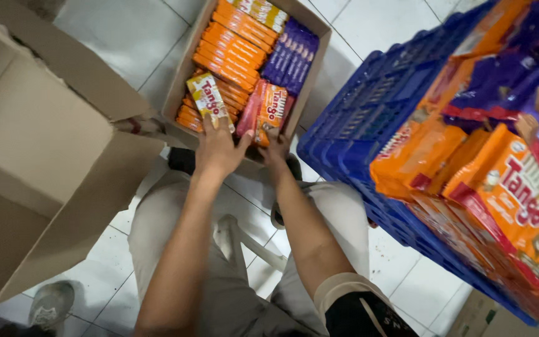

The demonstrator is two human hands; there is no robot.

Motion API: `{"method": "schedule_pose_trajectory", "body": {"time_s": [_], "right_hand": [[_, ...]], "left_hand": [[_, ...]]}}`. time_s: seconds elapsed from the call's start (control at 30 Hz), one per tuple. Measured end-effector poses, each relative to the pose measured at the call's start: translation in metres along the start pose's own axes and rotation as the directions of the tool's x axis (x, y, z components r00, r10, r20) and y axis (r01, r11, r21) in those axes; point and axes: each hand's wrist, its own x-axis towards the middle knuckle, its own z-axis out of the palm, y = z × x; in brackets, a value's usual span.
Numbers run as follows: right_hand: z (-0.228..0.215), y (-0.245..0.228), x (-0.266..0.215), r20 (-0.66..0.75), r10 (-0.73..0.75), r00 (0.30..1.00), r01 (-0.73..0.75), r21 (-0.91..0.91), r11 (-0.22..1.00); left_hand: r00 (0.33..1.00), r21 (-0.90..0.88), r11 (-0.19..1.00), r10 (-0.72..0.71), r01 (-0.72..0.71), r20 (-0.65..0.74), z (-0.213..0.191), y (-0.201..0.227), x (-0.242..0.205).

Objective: The person transfers packs of Tango biscuits from a cardboard box into a blue plastic crate. They handle the packs one by one, arranging them by color and flavor within the crate.

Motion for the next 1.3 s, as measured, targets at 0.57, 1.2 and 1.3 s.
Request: {"method": "schedule_pose_trajectory", "body": {"time_s": [0.57, 1.2, 1.3], "right_hand": [[-0.172, -0.22, -0.261, 0.944, -0.27, 0.188, 0.514, 0.14, 0.846], [-0.538, -0.484, -0.122, -0.423, -0.585, 0.692, 0.561, -0.195, 0.804], [-0.531, -0.501, -0.114, -0.39, -0.509, 0.767, 0.479, -0.179, 0.859]], "left_hand": [[0.801, 0.081, 0.863, 0.494, -0.498, -0.339, 0.042, -0.002, 0.037], [0.707, 0.282, 0.836, 0.548, -0.47, -0.446, 0.11, 0.036, 0.025], [0.736, 0.294, 0.854, 0.519, -0.428, -0.436, 0.121, 0.03, 0.021]]}}
